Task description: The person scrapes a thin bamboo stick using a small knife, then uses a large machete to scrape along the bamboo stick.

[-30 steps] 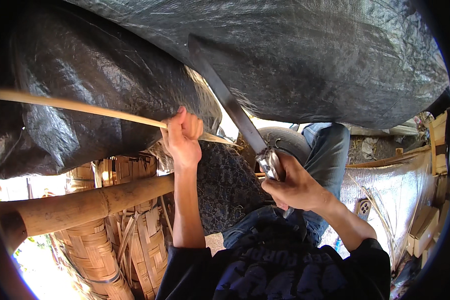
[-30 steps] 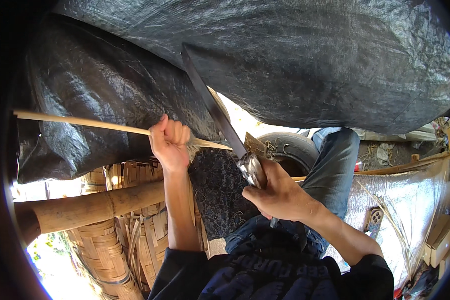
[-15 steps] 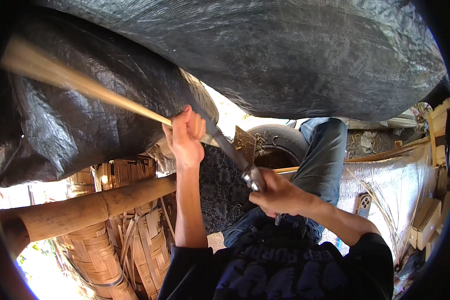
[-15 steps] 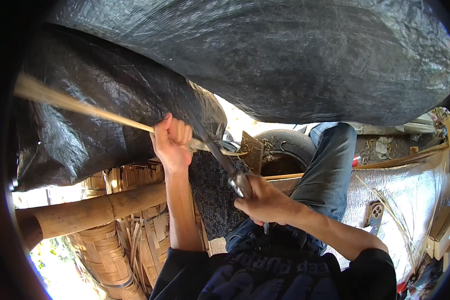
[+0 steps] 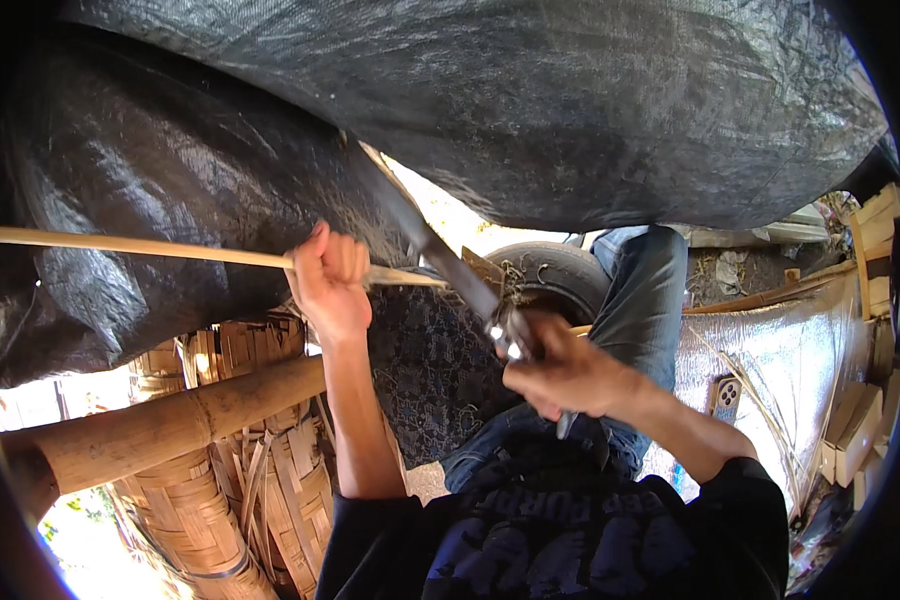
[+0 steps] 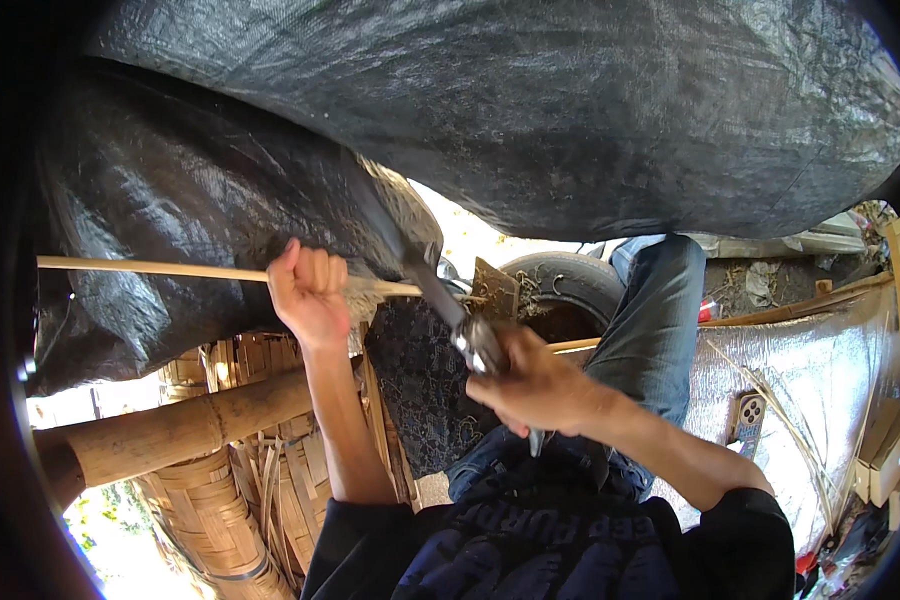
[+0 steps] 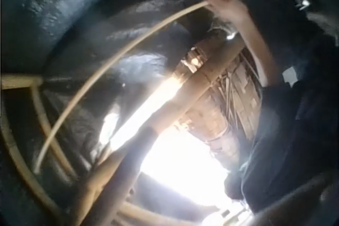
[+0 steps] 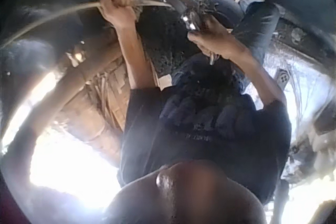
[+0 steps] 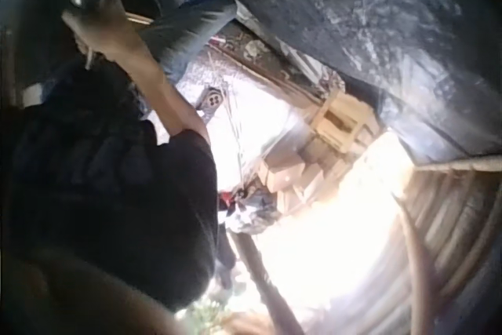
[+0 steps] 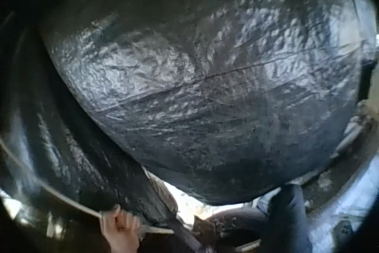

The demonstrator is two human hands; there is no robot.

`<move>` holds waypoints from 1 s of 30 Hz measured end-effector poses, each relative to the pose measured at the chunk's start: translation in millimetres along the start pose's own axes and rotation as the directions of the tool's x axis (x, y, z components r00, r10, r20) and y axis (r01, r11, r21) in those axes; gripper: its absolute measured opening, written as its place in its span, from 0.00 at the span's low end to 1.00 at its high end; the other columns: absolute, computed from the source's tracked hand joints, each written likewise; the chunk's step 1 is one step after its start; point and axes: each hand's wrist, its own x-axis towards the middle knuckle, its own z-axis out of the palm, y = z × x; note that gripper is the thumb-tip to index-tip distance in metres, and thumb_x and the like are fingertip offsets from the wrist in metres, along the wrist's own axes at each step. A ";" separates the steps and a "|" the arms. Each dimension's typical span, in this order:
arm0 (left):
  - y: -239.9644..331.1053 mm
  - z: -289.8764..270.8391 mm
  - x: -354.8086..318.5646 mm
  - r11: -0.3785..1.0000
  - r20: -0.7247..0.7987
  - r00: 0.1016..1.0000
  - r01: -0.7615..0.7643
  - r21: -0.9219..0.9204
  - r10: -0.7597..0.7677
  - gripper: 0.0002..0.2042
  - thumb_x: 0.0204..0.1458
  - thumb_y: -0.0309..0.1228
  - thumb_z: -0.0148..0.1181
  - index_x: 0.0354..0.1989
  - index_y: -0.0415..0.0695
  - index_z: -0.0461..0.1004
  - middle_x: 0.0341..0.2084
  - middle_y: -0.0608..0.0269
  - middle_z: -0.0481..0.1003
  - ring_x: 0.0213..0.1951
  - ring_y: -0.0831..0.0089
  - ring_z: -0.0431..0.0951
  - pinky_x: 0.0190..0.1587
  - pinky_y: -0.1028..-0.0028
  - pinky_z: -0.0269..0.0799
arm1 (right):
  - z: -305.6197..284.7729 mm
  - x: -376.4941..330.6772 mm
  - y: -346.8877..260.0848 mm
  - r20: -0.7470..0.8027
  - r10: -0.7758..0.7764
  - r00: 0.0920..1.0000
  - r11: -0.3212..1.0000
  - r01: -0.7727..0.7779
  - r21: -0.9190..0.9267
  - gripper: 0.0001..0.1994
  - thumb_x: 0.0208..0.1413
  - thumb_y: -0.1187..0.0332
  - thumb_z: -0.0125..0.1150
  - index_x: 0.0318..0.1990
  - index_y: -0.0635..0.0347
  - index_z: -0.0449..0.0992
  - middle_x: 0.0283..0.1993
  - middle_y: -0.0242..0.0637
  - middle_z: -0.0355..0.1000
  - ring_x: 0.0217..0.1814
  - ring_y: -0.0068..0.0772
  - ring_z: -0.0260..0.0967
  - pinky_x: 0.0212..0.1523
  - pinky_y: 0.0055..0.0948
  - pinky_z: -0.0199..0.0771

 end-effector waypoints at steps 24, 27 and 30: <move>-2.8 17.7 -5.6 1.000 0.076 0.997 0.027 0.002 -0.027 0.24 0.56 0.34 0.46 0.10 0.51 0.44 0.07 0.73 0.42 0.14 0.80 0.37 0.19 0.73 0.35 | -1.7 -13.6 -18.7 -0.102 -0.043 0.994 0.970 0.017 -0.243 0.12 0.52 0.72 0.56 0.41 0.67 0.63 0.17 0.31 0.62 0.15 0.22 0.63 0.16 0.27 0.63; -10.6 30.0 -4.4 1.000 0.041 0.999 0.012 0.004 -0.012 0.23 0.56 0.34 0.47 0.10 0.51 0.44 0.08 0.74 0.42 0.14 0.81 0.37 0.19 0.73 0.35 | -0.7 -14.0 -12.7 -0.127 -0.341 0.931 0.914 0.297 -0.276 0.14 0.51 0.78 0.52 0.46 0.67 0.60 0.17 0.30 0.61 0.12 0.20 0.62 0.11 0.22 0.62; -12.2 41.1 -5.5 1.000 0.058 0.998 0.017 0.009 -0.017 0.23 0.56 0.33 0.47 0.10 0.51 0.45 0.08 0.74 0.42 0.14 0.81 0.38 0.20 0.73 0.36 | 7.9 -10.2 4.7 -0.075 -0.131 0.989 0.966 0.111 -0.233 0.14 0.51 0.76 0.53 0.45 0.66 0.60 0.16 0.30 0.61 0.12 0.21 0.63 0.11 0.23 0.62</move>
